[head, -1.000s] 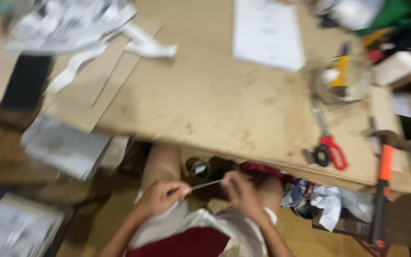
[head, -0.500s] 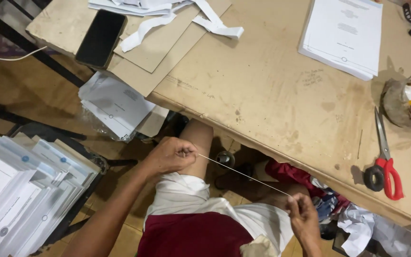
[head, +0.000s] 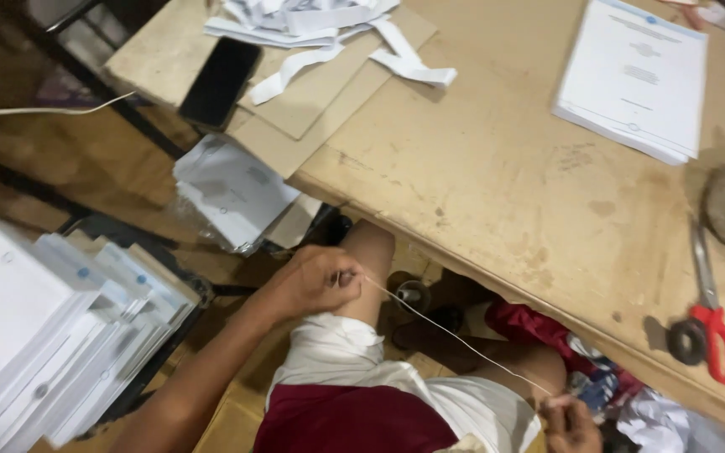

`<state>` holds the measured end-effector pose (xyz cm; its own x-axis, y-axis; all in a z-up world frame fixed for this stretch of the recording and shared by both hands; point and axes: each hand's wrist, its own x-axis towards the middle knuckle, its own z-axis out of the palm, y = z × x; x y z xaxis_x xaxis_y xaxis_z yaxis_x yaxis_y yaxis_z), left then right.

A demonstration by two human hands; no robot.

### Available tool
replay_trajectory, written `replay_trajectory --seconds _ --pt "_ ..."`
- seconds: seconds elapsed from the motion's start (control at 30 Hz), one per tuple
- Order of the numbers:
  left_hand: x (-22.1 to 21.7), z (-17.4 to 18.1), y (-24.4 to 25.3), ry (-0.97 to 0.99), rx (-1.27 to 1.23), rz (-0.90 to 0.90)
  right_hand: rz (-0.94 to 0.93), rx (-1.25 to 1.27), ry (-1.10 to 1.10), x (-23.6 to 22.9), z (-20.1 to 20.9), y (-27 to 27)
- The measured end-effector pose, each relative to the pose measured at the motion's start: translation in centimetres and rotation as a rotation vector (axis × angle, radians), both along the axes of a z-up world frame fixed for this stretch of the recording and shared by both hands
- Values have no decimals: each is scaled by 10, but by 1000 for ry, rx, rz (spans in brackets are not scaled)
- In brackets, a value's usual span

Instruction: The person sits cross-legged and sews a stack of papers together using a needle and thread. They pull the thread through the pages, tie a knot, and use scissors to cut the excess thread. The person then places the finished document on a nearby chair and picks up another stack to repeat the process.

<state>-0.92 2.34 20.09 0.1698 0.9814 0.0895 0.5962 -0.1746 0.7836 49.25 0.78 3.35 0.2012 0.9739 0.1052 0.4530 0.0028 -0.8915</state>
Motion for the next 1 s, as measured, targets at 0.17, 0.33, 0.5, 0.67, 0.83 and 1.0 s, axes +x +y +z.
replay_trajectory --seconds 0.17,0.33,0.5,0.67,0.83,1.0 --pt "77 36 2 75 511 -283 379 241 -692 -15 -44 48" --pt "142 65 25 156 570 -591 556 -286 910 -145 155 -10" --pt "180 81 60 304 570 -662 -82 68 515 -117 102 -8" --pt "223 88 119 99 573 -677 -362 93 751 -82 124 -7" --pt "282 32 203 218 542 -547 -532 342 448 -75 191 -21" --pt "312 -2 232 346 876 -641 -13 -1346 -671 22 181 -57"
